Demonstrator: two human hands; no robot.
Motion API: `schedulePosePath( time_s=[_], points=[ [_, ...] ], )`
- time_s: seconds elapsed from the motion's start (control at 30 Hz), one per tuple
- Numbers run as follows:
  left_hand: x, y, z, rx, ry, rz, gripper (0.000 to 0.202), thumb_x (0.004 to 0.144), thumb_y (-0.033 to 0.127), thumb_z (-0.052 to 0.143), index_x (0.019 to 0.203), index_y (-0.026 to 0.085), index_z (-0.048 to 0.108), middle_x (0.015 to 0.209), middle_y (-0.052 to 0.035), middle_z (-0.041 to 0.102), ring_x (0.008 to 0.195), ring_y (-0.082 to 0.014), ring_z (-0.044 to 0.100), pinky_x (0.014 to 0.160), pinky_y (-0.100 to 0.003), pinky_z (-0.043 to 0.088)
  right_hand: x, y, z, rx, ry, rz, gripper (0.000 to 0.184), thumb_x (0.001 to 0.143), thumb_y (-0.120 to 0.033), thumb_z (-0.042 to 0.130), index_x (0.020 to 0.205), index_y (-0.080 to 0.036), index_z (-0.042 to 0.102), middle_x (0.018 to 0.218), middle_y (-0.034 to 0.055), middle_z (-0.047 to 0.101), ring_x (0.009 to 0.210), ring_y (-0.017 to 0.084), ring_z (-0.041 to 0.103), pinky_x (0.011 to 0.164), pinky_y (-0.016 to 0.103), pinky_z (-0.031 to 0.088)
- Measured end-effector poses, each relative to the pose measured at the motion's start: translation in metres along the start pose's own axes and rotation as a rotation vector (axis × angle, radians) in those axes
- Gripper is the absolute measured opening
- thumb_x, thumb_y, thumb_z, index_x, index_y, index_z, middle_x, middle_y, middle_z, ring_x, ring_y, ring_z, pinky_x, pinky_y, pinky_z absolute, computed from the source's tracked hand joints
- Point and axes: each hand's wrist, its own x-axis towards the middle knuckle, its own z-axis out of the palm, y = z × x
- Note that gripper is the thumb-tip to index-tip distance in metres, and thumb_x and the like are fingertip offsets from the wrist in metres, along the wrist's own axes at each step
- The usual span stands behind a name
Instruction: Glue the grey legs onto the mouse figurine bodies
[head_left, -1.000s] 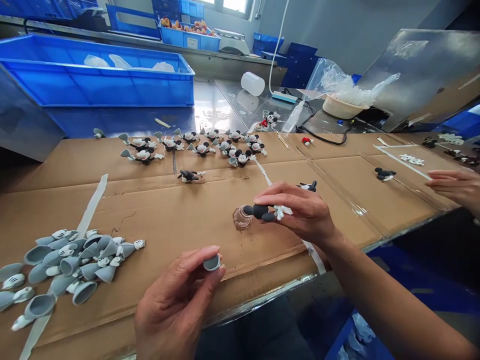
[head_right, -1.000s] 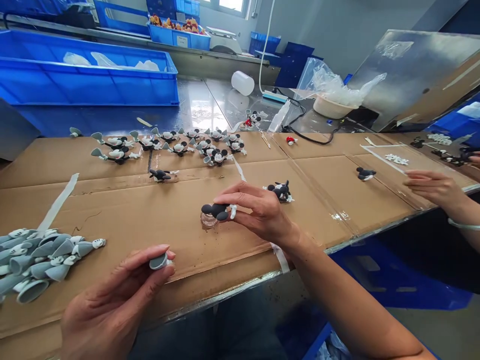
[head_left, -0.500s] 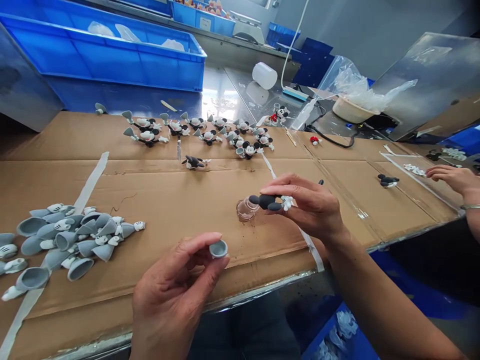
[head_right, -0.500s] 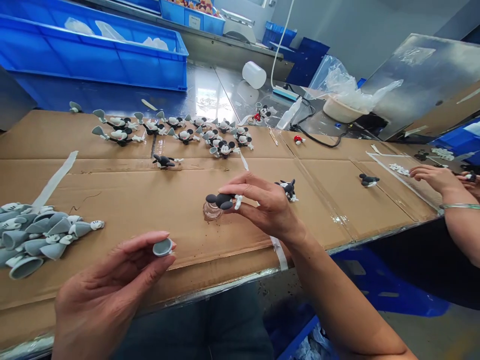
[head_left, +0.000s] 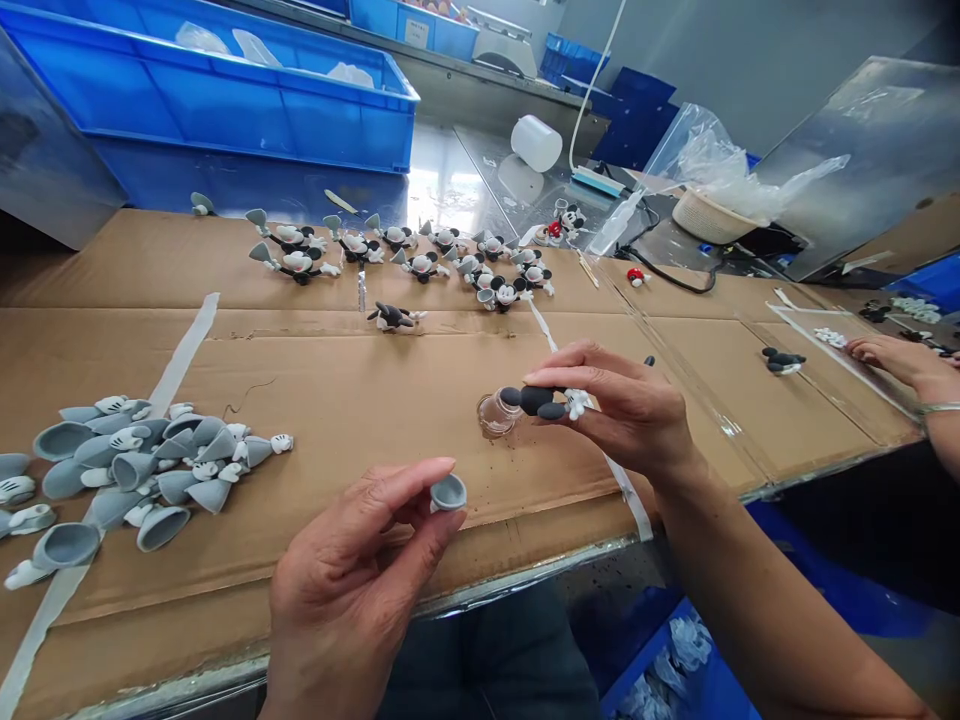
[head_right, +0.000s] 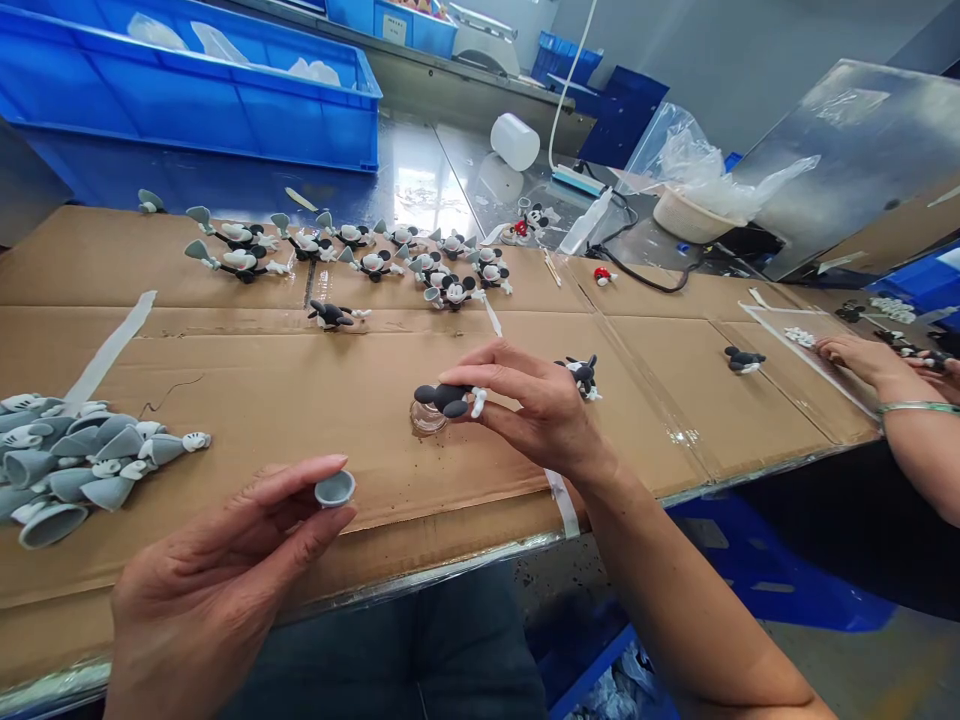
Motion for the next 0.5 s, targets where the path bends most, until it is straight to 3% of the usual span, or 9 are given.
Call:
schedulePosePath(
  time_s=[0.5],
  points=[
    [0.0014,0.0001,-0.0007,0.02,-0.029,0.029,0.038,0.084,0.015,0.078,0.11,0.042,0.077,0.102,0.0108,0.077,0.088,-0.0048,0.068,0.083,-0.007,0.052,0.0013,-0.002,-0.0015,0.03,0.011,0.009,0.04,0.087,-0.008,0.073,0.12,-0.031,0.075,0.1,0.0048,0.075,0.09,0.019,0.072,0.078,0.033,0.06]
  ],
)
